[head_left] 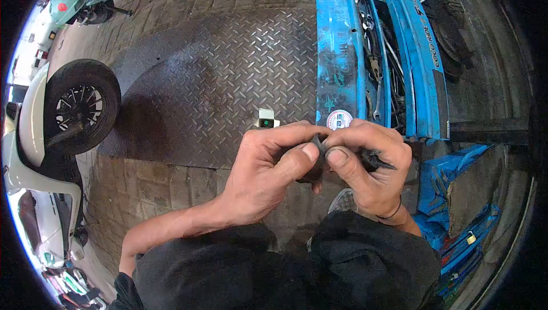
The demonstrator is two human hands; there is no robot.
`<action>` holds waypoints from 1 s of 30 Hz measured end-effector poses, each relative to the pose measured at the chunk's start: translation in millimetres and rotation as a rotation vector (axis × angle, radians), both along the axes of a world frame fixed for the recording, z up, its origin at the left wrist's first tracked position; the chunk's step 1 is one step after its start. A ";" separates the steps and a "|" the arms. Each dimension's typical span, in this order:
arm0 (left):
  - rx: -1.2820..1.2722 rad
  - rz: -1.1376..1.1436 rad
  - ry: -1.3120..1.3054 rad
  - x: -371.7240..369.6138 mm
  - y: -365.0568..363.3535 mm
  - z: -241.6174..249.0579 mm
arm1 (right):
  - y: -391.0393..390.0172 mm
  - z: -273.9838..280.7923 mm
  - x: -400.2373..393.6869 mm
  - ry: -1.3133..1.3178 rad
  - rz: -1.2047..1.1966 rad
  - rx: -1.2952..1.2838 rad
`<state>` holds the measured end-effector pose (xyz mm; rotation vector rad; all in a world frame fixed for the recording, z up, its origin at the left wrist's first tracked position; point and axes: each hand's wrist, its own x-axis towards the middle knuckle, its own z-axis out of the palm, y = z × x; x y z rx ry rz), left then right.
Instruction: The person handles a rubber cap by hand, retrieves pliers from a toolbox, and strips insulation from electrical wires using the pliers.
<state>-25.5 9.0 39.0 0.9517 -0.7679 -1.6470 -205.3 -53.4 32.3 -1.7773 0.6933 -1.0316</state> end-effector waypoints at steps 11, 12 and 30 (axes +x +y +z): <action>-0.158 -0.017 -0.246 3.8 -1.8 -1.5 | -0.3 0.4 2.5 -0.003 0.022 -0.091; -0.158 -0.017 -0.246 4.0 -1.5 -1.6 | -0.5 0.7 2.4 0.012 0.024 -0.103; -0.056 -0.022 -0.105 1.9 -3.0 2.6 | 0.0 -0.8 1.2 -0.045 0.029 -0.008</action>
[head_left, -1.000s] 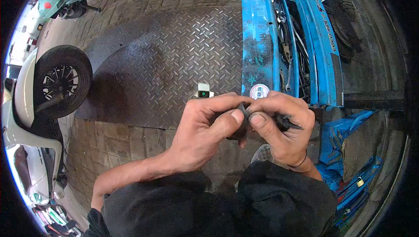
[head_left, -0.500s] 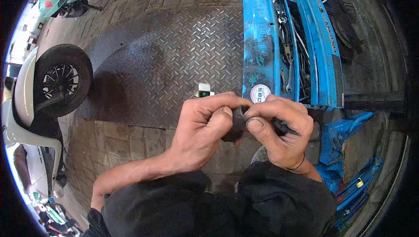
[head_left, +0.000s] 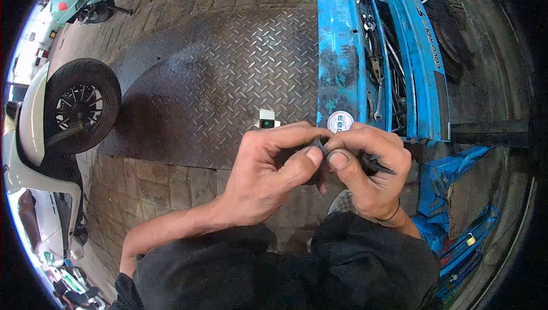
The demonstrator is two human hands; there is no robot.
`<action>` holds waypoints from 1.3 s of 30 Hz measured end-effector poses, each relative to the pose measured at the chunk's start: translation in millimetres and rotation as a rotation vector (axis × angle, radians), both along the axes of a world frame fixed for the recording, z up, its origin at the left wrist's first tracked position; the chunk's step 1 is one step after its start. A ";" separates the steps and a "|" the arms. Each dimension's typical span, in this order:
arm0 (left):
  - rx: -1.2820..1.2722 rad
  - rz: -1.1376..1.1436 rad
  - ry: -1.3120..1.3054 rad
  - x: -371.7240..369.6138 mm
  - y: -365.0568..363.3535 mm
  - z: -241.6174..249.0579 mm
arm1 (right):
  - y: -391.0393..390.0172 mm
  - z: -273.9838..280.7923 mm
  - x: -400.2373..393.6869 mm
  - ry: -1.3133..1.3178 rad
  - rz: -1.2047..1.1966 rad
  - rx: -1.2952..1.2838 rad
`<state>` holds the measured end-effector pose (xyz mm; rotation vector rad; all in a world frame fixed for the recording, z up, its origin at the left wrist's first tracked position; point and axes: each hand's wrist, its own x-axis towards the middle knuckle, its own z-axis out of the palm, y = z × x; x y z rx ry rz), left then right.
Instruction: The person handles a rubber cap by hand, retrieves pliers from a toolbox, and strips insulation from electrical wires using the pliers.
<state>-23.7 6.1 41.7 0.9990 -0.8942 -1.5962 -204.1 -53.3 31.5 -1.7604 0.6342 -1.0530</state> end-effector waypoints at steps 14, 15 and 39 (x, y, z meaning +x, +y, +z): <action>-0.008 -0.008 -0.049 3.2 -2.0 3.0 | -0.5 0.2 -0.3 0.020 0.016 -0.029; -0.007 -0.008 -0.049 3.0 -2.2 2.5 | -0.8 0.7 -0.4 0.032 0.020 -0.040; -0.061 0.037 0.007 -2.7 -1.9 -5.8 | -2.8 -5.8 -0.5 0.018 -0.014 -0.062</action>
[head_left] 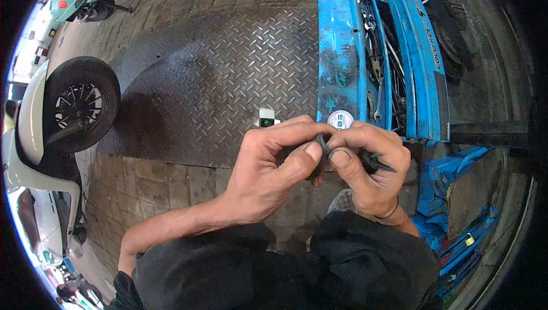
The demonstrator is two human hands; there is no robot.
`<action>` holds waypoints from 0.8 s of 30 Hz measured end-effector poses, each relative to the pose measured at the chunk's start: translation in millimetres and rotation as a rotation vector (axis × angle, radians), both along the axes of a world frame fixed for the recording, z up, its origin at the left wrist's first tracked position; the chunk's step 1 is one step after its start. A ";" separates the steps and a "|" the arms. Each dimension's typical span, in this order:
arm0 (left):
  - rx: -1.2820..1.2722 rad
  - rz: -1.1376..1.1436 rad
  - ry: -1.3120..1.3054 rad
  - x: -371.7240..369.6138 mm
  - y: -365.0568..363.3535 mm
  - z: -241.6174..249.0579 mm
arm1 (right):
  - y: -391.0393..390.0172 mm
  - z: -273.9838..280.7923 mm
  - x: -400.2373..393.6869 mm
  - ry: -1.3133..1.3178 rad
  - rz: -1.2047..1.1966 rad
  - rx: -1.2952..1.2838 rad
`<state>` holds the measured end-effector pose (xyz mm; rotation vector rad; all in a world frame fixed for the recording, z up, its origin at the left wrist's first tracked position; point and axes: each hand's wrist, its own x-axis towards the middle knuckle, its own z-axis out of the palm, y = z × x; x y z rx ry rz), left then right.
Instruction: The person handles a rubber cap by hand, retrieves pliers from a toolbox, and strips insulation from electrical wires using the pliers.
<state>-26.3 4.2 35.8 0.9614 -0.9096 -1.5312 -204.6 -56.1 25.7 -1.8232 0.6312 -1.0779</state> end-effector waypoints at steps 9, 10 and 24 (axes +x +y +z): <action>0.014 0.018 0.045 0.3 0.4 -0.8 | 2.3 0.7 2.6 -0.019 0.013 0.015; 0.024 0.017 0.033 0.7 0.3 -0.1 | 1.9 1.3 2.6 -0.019 0.013 0.015; -0.001 0.007 -0.066 2.8 1.1 -2.9 | 1.7 4.5 0.8 0.067 0.030 -0.073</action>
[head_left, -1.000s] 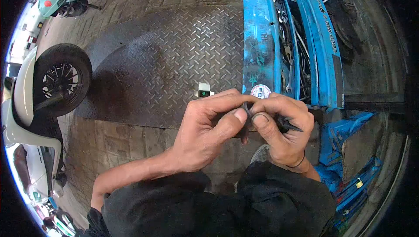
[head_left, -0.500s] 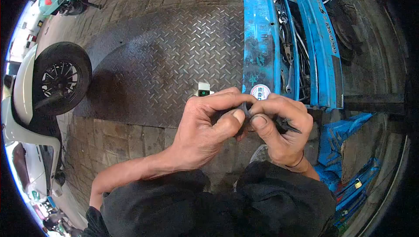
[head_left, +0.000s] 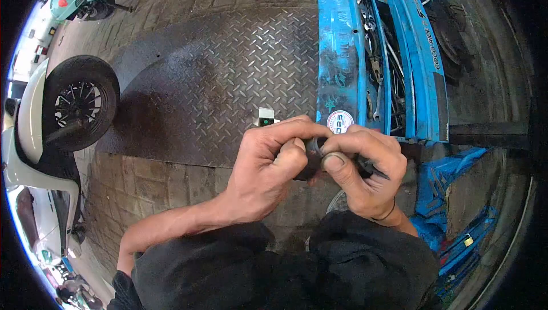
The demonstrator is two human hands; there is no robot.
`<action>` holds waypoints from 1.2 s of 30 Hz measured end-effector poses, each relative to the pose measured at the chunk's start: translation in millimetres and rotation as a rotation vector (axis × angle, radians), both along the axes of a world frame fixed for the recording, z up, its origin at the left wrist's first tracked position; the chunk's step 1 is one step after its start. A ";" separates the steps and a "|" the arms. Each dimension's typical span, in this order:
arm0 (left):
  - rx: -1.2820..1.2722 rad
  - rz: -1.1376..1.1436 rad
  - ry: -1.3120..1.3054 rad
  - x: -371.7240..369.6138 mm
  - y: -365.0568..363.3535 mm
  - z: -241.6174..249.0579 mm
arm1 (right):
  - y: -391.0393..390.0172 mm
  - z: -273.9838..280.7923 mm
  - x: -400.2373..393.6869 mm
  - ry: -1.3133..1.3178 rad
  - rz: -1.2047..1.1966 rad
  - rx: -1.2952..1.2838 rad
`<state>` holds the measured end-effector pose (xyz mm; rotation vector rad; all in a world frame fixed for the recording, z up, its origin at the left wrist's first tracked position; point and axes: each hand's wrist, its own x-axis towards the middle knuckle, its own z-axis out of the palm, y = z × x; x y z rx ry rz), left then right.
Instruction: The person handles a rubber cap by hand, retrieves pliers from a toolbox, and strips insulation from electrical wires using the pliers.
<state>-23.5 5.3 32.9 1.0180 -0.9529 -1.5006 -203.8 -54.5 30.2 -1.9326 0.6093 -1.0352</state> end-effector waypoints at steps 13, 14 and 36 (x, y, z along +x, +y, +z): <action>-0.304 0.136 -0.554 7.5 -6.9 6.1 | 4.0 -6.2 -1.6 -0.045 -0.182 0.193; -0.422 0.127 -0.751 10.8 -8.2 8.4 | 4.0 -6.0 -0.1 -0.010 -0.208 0.128; -0.490 0.198 -0.989 10.1 -12.2 6.6 | -0.1 -17.2 8.4 0.139 -0.248 -0.262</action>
